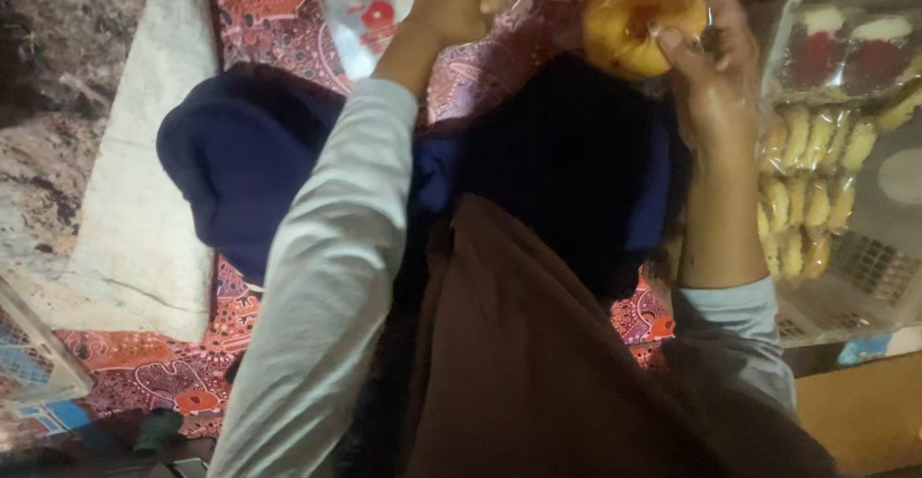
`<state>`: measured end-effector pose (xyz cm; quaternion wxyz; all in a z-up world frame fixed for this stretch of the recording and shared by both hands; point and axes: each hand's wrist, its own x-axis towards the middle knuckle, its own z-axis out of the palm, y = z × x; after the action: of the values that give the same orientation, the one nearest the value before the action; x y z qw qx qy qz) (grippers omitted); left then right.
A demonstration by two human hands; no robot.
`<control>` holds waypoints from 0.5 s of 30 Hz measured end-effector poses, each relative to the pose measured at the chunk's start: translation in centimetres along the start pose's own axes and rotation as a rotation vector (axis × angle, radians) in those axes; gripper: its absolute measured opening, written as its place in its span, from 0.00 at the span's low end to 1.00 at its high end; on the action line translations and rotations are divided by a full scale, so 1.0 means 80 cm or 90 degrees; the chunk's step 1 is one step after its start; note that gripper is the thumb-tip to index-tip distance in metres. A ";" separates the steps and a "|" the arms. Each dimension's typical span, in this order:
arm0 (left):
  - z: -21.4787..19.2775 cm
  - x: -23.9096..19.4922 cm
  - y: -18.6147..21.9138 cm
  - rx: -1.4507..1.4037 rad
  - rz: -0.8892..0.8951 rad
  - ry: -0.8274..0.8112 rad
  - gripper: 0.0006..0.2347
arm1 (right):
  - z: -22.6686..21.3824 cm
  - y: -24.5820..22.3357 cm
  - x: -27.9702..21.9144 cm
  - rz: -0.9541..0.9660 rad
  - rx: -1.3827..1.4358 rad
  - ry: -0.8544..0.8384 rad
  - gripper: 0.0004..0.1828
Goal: The person sits on a patterned floor mat and repeatedly picks up round pastries from a wooden board, places each into a small clear plastic bag, and sets the sealed bag into a nearby plastic crate. The person handles the pastries one at a time and continues the process for the duration of the clip.
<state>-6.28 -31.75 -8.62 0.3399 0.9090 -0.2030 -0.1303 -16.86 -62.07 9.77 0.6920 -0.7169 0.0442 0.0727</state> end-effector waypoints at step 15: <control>-0.054 -0.081 0.200 -1.182 -0.254 -0.422 0.23 | -0.032 0.000 -0.041 0.006 0.069 -0.216 0.24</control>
<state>-14.90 -37.30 5.97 0.8123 0.2197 0.0504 -0.5380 -19.96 -64.76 10.38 0.7269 -0.6556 -0.0658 0.1935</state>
